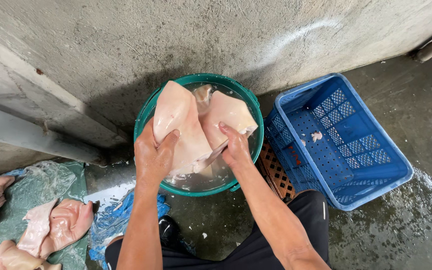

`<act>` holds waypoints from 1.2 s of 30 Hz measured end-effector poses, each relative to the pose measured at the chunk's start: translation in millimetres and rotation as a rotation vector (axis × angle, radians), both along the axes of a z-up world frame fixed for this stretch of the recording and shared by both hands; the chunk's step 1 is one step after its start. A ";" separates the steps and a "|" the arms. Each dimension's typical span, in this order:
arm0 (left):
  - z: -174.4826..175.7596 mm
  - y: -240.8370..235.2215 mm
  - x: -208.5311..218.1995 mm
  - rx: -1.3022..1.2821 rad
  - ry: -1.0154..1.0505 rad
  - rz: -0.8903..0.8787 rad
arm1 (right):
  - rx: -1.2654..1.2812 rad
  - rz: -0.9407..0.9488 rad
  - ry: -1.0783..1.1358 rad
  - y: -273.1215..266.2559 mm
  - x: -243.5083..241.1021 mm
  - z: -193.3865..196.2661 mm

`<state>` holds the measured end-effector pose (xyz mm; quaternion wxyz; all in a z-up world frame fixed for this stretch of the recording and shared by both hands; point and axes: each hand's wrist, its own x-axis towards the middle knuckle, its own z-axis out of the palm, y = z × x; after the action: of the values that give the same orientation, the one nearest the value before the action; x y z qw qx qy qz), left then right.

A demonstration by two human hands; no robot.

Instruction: The person washes large pieces of raw meat by hand in a green bucket filled with water. They repeatedly submerge, rub, and rinse the meat, then transfer the cleaned pieces into a blue plastic basket.

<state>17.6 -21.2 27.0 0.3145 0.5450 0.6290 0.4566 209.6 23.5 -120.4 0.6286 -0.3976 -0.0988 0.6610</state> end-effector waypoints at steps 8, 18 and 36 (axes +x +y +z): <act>-58.8 6.0 0.7 0.021 -0.310 -0.005 | 0.259 -0.045 -0.073 0.1 28.3 5.0; -29.3 0.1 30.1 0.051 -0.223 -0.018 | 0.302 -0.113 -0.080 -5.1 43.7 10.3; -69.7 26.6 256.1 -0.112 -0.440 -0.393 | 0.219 -0.514 -0.239 -48.7 286.7 11.4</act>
<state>273.7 5.4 -42.7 0.5551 0.5260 0.4528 0.4585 496.2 -25.1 -108.9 0.7983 -0.4145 -0.1392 0.4142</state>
